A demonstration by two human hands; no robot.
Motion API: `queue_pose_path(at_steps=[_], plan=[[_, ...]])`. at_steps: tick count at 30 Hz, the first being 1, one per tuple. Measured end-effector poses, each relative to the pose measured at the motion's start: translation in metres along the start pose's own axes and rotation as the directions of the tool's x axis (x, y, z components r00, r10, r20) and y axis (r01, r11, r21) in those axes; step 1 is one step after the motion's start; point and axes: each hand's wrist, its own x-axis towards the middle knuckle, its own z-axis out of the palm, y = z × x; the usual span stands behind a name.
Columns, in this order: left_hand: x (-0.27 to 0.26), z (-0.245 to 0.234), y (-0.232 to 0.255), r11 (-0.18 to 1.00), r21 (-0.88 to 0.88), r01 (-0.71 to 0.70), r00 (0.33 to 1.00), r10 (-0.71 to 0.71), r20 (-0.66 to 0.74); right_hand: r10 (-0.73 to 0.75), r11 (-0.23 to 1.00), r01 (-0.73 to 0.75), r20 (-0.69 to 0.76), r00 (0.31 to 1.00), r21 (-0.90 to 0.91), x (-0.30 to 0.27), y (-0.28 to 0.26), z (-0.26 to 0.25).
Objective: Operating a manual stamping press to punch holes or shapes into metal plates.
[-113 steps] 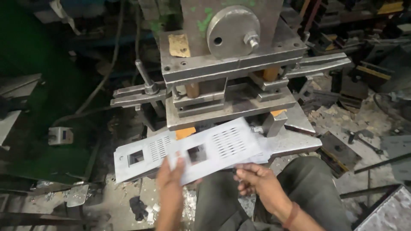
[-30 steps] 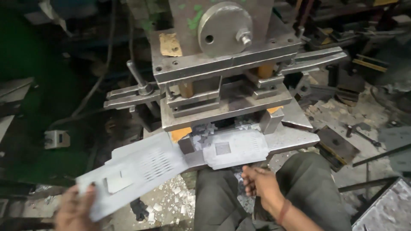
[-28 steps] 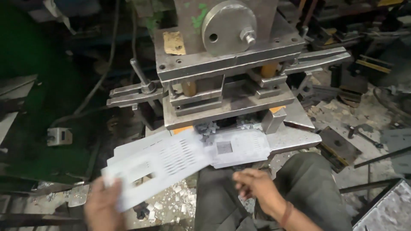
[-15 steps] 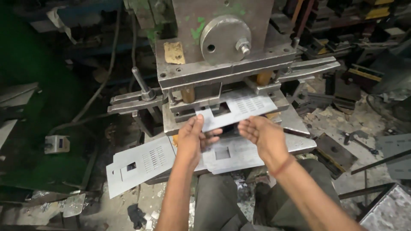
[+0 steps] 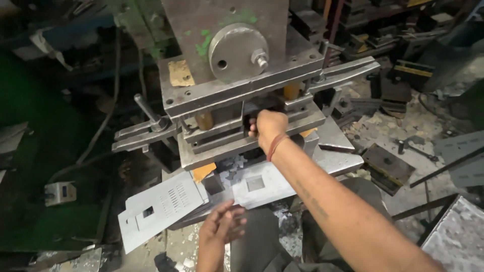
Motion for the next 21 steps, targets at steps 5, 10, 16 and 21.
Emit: queue_pose_path(at_steps=[5,10,16,21], plan=[[0.021,-0.03,-0.041,0.995,-0.054,-0.079,0.995,0.082,0.056,0.008,1.0,-0.007,0.013,1.0,-0.024,0.007,0.002,-0.002],[0.014,-0.082,-0.009,0.866,0.26,-0.427,0.861,0.477,-0.177,0.025,1.0,-0.025,0.082,0.996,0.002,0.003,-0.002,-0.007],[0.052,-0.201,0.003,0.585,0.732,-0.35,0.481,0.783,-0.396,0.011,1.0,-0.01,0.088,0.996,-0.018,0.015,0.01,-0.003],[0.051,-0.212,0.009,0.823,0.566,-0.052,0.736,0.415,-0.536,-0.038,0.992,0.047,0.073,0.997,-0.118,0.011,0.005,-0.006]])
